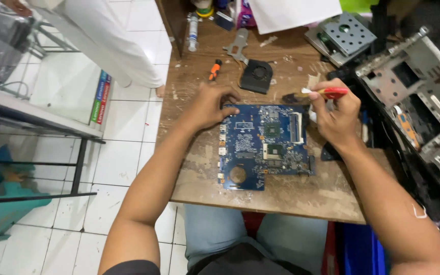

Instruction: The person cleans a blue motherboard on a wooden table using a white cloth and a small brush. They wipe various components on the board and use the brush to sweep away debris from the surface.

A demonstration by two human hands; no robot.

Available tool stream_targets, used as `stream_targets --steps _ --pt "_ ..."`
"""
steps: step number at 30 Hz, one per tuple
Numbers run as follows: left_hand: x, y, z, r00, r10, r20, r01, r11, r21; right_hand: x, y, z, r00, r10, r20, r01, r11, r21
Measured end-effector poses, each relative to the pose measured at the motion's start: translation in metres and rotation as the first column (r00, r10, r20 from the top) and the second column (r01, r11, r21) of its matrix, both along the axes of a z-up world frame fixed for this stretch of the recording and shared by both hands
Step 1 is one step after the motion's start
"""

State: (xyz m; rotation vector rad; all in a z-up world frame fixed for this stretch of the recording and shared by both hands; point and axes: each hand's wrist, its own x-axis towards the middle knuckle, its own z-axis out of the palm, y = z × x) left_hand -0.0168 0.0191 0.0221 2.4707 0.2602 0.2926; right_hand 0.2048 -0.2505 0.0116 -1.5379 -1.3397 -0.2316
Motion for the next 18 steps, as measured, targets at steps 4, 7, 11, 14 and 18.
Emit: stream_targets --steps 4,7,11,14,18 --pt "0.002 -0.002 -0.003 0.998 0.054 0.035 -0.053 0.998 -0.037 0.003 0.001 -0.008 0.999 0.024 0.021 -0.024 1.0 -0.008" --pt "0.003 -0.009 0.007 0.995 0.086 -0.041 -0.09 0.991 -0.098 0.005 0.001 -0.011 1.0 0.016 0.005 -0.016 1.0 -0.021" --pt "0.003 -0.011 0.01 0.991 0.104 -0.089 -0.112 0.99 -0.086 0.005 0.002 -0.01 0.998 0.056 0.026 -0.056 0.998 -0.012" --pt "0.003 -0.011 0.007 0.992 0.095 -0.078 -0.101 0.992 -0.079 0.002 -0.001 -0.009 0.997 0.071 -0.003 -0.071 0.997 -0.033" --pt "0.003 -0.016 0.012 0.994 0.086 -0.063 -0.091 0.992 -0.089 0.0 -0.002 -0.005 0.997 0.07 -0.025 -0.072 0.995 -0.069"
